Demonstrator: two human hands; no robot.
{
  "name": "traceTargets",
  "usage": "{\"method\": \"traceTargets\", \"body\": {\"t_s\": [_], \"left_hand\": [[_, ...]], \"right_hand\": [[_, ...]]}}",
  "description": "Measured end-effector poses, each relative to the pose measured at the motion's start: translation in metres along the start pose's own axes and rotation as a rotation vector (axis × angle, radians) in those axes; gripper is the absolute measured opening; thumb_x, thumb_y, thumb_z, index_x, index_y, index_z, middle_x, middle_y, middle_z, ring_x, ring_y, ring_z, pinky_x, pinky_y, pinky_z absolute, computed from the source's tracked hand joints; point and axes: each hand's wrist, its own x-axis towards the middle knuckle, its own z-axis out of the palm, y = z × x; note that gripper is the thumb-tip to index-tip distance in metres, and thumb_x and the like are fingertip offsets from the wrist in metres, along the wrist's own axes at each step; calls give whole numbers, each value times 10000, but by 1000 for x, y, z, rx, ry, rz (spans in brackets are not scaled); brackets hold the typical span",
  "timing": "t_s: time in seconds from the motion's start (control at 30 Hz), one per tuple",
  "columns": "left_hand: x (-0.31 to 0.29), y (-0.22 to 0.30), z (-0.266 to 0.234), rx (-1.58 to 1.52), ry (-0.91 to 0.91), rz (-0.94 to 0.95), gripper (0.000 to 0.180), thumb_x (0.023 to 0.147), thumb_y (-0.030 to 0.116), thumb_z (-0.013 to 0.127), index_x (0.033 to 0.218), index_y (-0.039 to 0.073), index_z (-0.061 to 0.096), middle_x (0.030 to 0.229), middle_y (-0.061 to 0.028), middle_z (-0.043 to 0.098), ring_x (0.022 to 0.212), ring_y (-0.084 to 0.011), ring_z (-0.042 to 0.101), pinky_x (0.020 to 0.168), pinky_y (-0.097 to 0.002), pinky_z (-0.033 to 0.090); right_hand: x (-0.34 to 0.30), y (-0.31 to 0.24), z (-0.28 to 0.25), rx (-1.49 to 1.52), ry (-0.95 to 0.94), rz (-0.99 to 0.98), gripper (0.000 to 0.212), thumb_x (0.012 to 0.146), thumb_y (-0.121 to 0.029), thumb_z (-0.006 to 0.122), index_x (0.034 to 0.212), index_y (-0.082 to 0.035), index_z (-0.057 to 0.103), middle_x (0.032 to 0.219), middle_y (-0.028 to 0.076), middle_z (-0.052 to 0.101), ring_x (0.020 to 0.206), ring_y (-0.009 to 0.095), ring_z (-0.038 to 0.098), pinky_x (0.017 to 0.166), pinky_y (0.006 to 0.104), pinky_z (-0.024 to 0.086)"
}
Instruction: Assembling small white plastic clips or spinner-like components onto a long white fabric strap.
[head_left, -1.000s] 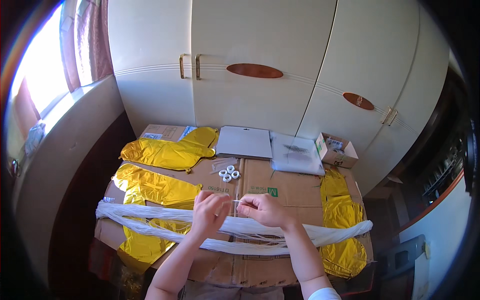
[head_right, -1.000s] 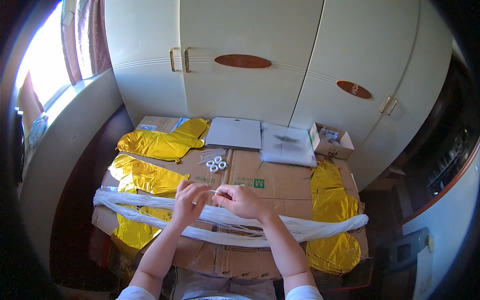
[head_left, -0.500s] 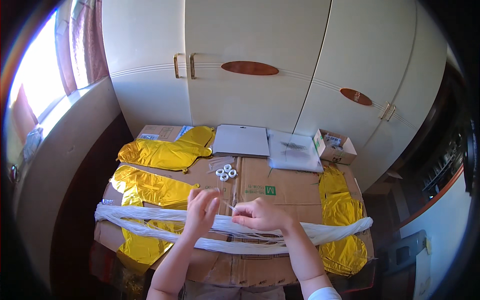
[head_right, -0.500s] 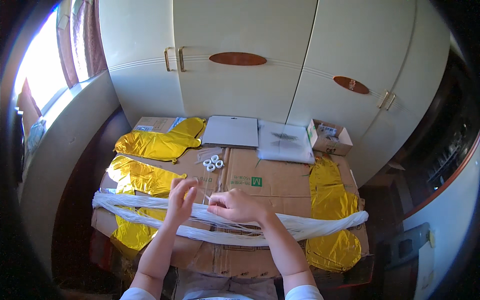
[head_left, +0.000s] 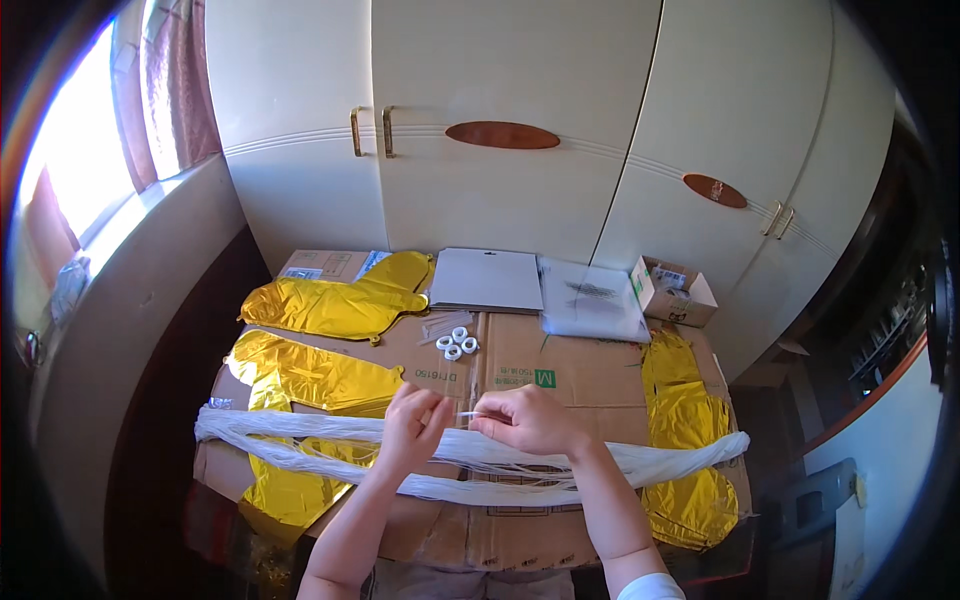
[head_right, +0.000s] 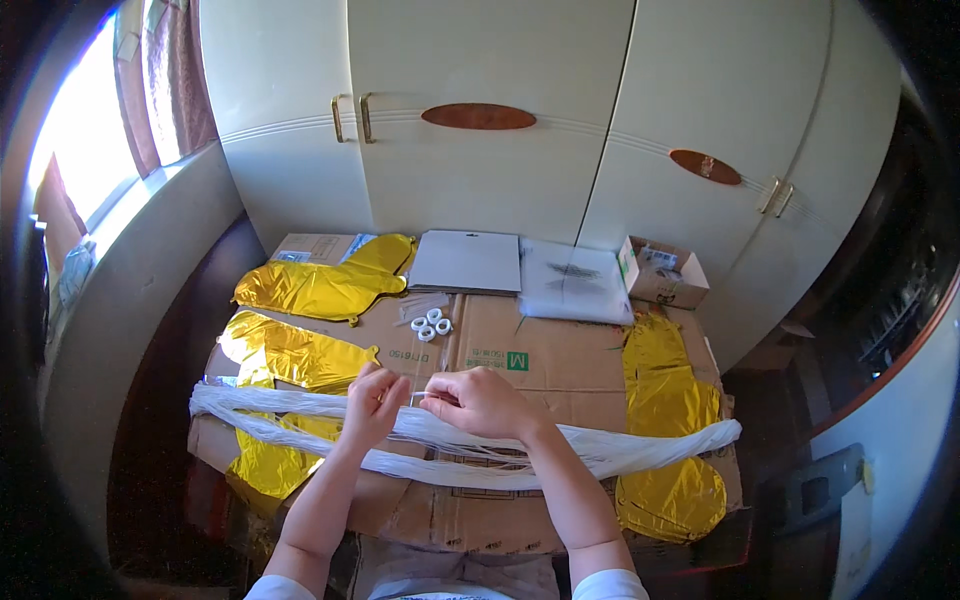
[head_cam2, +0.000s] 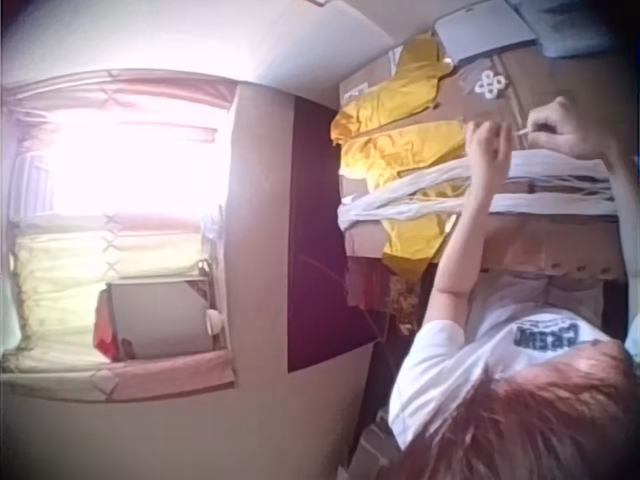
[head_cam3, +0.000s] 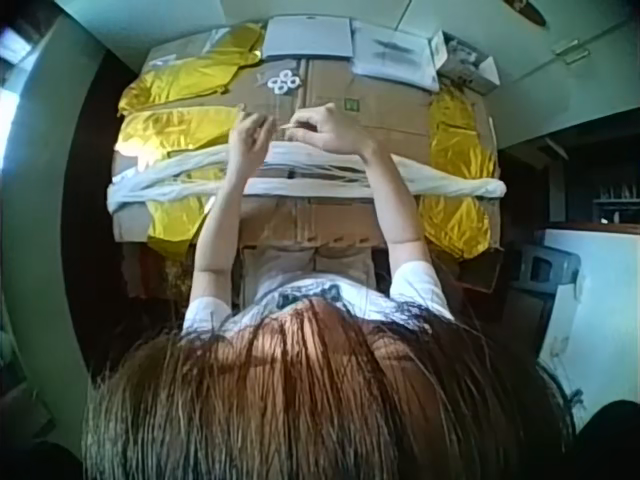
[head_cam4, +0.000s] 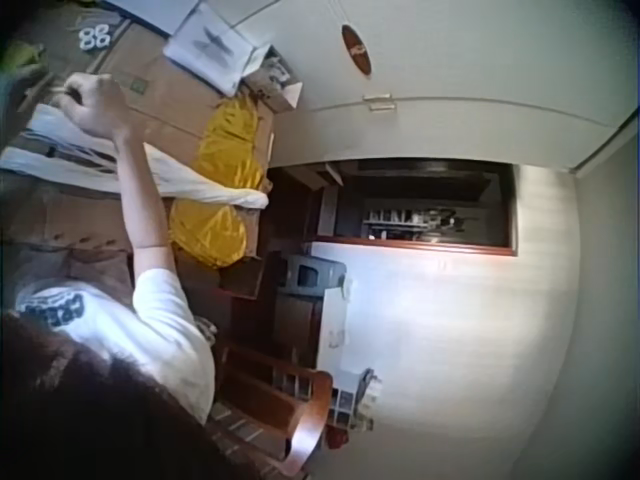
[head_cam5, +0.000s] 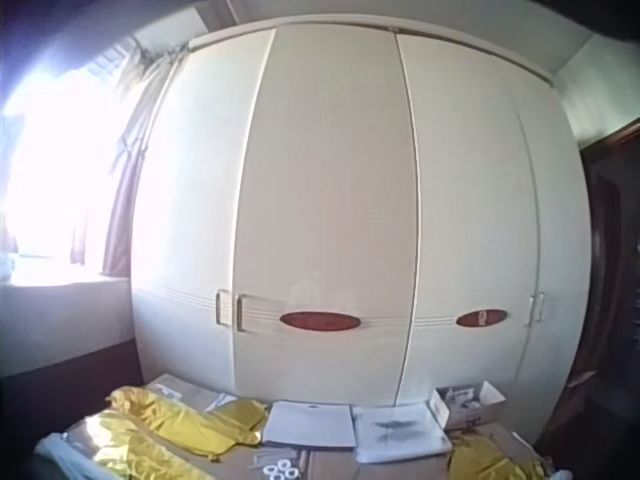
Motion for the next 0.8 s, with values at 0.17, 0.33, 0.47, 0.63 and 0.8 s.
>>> {"method": "traceTargets", "body": {"t_s": [0.17, 0.33, 0.47, 0.63, 0.8], "left_hand": [[0, -7, -8, -1128, -249, -247, 336, 867, 209, 486, 574, 47, 518, 594, -17, 482, 558, -135, 428, 604, -270, 347], [12, 14, -2, -1075, 174, -394, 235, 880, 213, 453, 903, 6, 561, 847, -93, 596, 717, -169, 491, 704, -295, 384], [3, 0, 1, 304, 49, 263, 103, 795, 114, 581, 800, 14, 606, 745, -1, 604, 734, -126, 486, 688, -306, 399], [-3, -19, -17, -1244, -266, -328, 183, 823, 207, 548, 812, 44, 630, 761, 0, 592, 757, -125, 496, 675, -261, 378], [6, 9, -6, -983, 44, -195, 274, 829, 155, 508, 1059, 25, 578, 1054, -37, 558, 916, -140, 469, 782, -263, 352]], "right_hand": [[2, 11, 1, 28, 4, 59, 244, 854, -305, 545, 848, -73, 620, 657, 93, 598, 597, 172, 596, 564, 310, 449], [7, 25, 15, -128, -23, 37, 249, 848, -316, 557, 828, -76, 624, 661, 93, 607, 586, 161, 597, 565, 310, 452], [3, 6, 5, -35, 97, 34, 253, 839, -314, 572, 809, -69, 626, 652, 85, 610, 576, 170, 593, 566, 306, 453], [6, 18, 9, 14, 64, 16, 243, 842, -303, 569, 801, -70, 622, 670, 71, 620, 590, 175, 595, 570, 303, 454], [9, 20, 20, -148, 48, -17, 221, 857, -281, 545, 825, -73, 612, 690, 71, 621, 603, 183, 599, 574, 303, 456]]}}
